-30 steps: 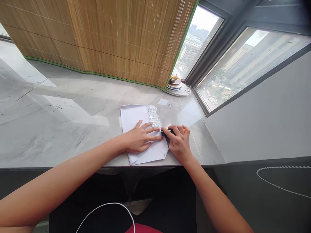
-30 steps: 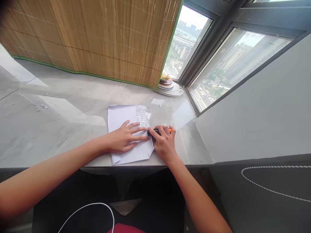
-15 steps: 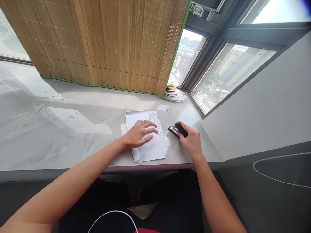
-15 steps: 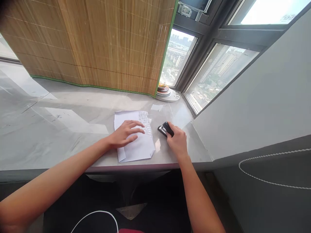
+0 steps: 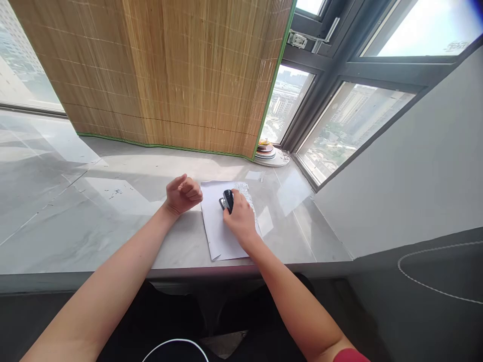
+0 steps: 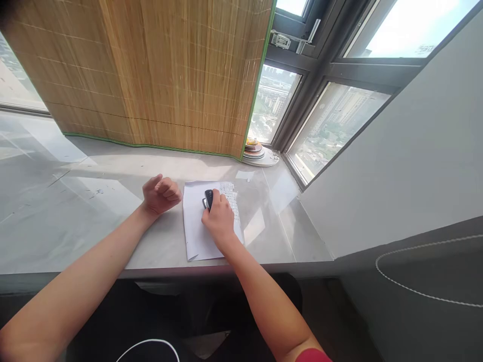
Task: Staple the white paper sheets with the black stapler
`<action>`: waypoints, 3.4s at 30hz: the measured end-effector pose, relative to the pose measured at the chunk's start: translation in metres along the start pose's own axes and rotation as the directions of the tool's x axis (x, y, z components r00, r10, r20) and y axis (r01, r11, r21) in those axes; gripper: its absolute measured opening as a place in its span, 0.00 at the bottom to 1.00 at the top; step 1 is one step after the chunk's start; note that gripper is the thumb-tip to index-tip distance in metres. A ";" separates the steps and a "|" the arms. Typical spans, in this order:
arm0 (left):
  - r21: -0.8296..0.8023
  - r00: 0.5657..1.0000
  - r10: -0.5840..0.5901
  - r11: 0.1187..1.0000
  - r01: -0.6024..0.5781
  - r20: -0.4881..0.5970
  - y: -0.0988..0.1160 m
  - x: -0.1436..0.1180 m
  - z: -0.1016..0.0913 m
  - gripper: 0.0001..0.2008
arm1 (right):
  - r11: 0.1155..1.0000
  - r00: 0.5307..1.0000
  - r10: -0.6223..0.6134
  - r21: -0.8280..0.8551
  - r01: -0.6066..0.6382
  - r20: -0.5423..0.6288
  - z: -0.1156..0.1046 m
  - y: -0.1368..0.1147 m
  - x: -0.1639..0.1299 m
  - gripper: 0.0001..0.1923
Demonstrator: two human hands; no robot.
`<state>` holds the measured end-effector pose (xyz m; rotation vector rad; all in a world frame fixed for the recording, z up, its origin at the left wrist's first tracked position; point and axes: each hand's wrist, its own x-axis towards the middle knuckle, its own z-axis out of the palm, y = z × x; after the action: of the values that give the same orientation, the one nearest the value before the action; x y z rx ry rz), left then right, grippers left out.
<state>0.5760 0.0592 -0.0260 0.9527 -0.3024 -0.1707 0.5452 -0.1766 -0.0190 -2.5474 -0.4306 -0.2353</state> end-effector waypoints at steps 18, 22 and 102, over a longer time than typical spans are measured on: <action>0.298 0.743 -0.410 0.910 0.290 0.529 -0.024 -0.003 0.029 0.34 | 0.990 0.961 -0.006 0.136 0.046 -0.276 -0.055 0.138 0.066 0.16; 0.294 0.713 -0.429 0.902 0.315 0.555 -0.023 -0.004 0.027 0.33 | 0.999 0.989 0.009 -0.044 -0.015 -0.148 -0.018 0.148 0.108 0.17; 0.999 0.997 0.075 -0.034 0.010 -0.008 -0.011 0.014 -0.013 0.14 | 0.874 0.863 -0.459 0.283 0.396 0.209 -0.021 0.129 0.099 0.07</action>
<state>0.5932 0.0596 -0.0397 2.5247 -0.3848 0.2173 0.6809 -0.2657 -0.0388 -2.2282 -1.0761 0.0082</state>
